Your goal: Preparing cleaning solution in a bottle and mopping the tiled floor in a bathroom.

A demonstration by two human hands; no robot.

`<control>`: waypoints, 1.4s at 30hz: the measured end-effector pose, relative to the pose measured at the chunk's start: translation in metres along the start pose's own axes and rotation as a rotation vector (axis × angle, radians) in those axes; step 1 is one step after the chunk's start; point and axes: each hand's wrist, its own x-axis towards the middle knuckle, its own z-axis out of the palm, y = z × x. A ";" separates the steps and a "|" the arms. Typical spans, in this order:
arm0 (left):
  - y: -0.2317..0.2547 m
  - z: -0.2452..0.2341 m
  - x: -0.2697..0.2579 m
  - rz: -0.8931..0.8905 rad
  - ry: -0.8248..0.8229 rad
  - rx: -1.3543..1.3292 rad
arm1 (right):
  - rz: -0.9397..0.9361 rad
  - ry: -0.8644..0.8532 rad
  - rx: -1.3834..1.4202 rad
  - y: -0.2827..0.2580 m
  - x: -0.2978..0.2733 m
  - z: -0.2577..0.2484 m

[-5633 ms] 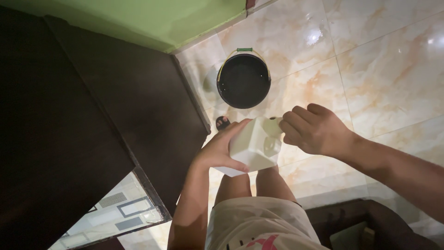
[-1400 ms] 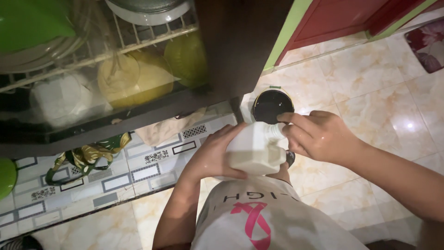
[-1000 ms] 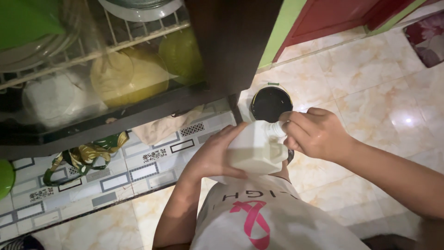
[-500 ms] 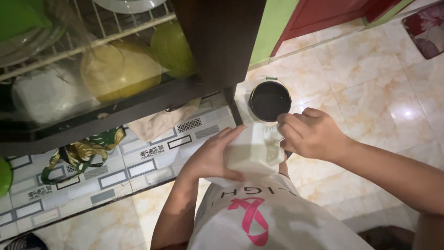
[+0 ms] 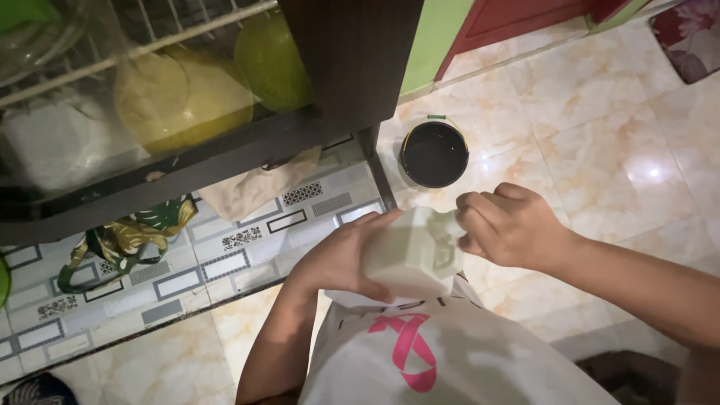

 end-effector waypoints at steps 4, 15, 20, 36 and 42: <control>-0.009 0.001 0.002 0.038 -0.019 0.040 | -0.007 0.004 -0.011 -0.005 -0.008 -0.002; -0.040 -0.003 0.021 0.146 -0.356 -0.485 | 0.176 0.058 0.343 -0.015 -0.017 -0.021; -0.049 -0.001 0.028 0.128 -0.404 -0.543 | 0.264 0.049 0.376 -0.023 -0.021 -0.019; -0.079 0.008 0.036 0.101 -0.568 -0.614 | 0.319 0.072 0.616 -0.036 -0.040 0.017; -0.086 0.018 0.034 0.040 -0.634 -0.781 | 0.275 0.077 0.568 -0.038 -0.039 0.008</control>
